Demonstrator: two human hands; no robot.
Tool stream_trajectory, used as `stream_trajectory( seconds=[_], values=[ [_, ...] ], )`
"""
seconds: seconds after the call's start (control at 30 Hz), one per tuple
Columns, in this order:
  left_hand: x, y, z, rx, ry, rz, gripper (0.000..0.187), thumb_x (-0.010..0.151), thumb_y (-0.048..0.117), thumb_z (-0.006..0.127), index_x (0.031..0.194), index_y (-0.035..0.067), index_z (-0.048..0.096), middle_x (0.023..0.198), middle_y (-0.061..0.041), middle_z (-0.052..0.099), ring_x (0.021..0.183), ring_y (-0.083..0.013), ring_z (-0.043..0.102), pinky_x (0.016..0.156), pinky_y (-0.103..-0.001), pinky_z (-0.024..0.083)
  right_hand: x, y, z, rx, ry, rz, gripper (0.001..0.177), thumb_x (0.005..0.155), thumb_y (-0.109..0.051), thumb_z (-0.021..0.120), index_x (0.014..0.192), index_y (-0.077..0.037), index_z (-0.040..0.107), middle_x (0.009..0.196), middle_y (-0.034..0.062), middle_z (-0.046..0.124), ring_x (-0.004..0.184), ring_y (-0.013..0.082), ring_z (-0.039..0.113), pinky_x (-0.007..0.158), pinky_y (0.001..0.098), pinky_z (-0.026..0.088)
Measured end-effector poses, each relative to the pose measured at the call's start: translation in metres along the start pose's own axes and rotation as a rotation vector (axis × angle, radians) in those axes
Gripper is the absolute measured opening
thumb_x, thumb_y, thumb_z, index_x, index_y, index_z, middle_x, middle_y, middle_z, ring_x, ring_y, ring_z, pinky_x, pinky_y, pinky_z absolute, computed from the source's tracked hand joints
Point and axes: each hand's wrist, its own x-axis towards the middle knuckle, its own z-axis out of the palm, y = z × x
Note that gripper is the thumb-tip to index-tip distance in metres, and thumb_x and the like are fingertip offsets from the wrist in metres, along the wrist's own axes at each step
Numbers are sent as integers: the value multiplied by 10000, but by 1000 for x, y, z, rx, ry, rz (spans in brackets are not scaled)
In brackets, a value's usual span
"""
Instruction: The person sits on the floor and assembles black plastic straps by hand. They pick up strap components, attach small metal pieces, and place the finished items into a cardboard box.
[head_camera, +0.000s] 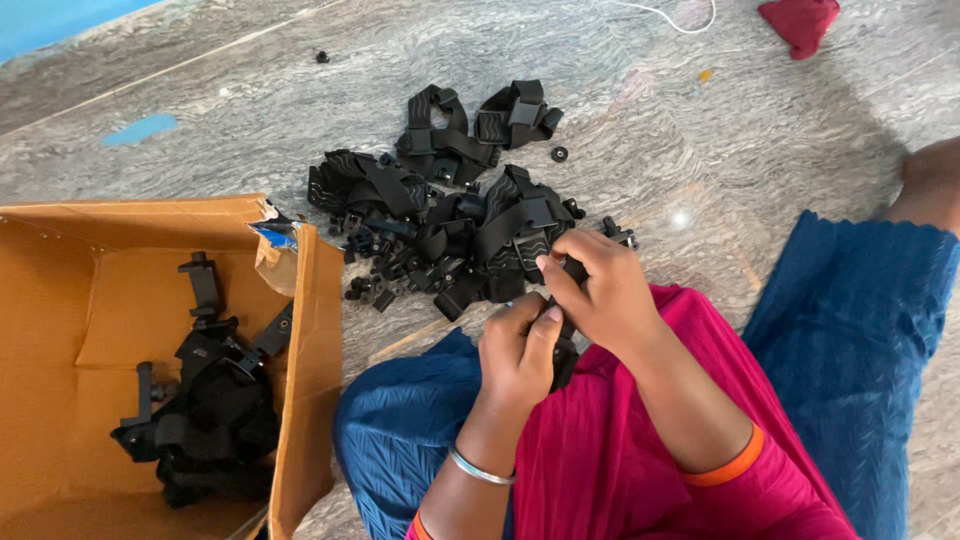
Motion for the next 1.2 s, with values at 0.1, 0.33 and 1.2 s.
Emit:
stream_trajectory(
  seconds=[0.1, 0.33, 1.2],
  values=[
    [6, 12, -13, 166, -25, 168, 242, 904, 256, 635, 788, 51, 579, 711, -143, 592, 676, -361, 618, 585, -436, 458, -5, -1, -19, 217, -48, 54, 221, 975, -235, 607, 988, -18, 648, 752, 78, 565, 655, 253, 516, 603, 365, 412],
    [11, 16, -23, 126, -188, 241, 300, 874, 283, 667, 755, 38, 544, 704, -158, 552, 682, -388, 590, 594, -446, 422, 14, 23, -61, 96, -228, -554, 364, 1071, -286, 522, 808, -33, 522, 755, 105, 487, 712, 281, 515, 683, 401, 413],
    [11, -17, 6, 681, -36, 429, 333, 842, 506, 630, 766, 185, 682, 697, -51, 672, 614, -292, 663, 537, -428, 501, -46, 177, -12, 89, -109, 300, 524, 1138, -487, 398, 915, -51, 584, 594, 31, 491, 519, 155, 412, 523, 330, 348]
  ],
)
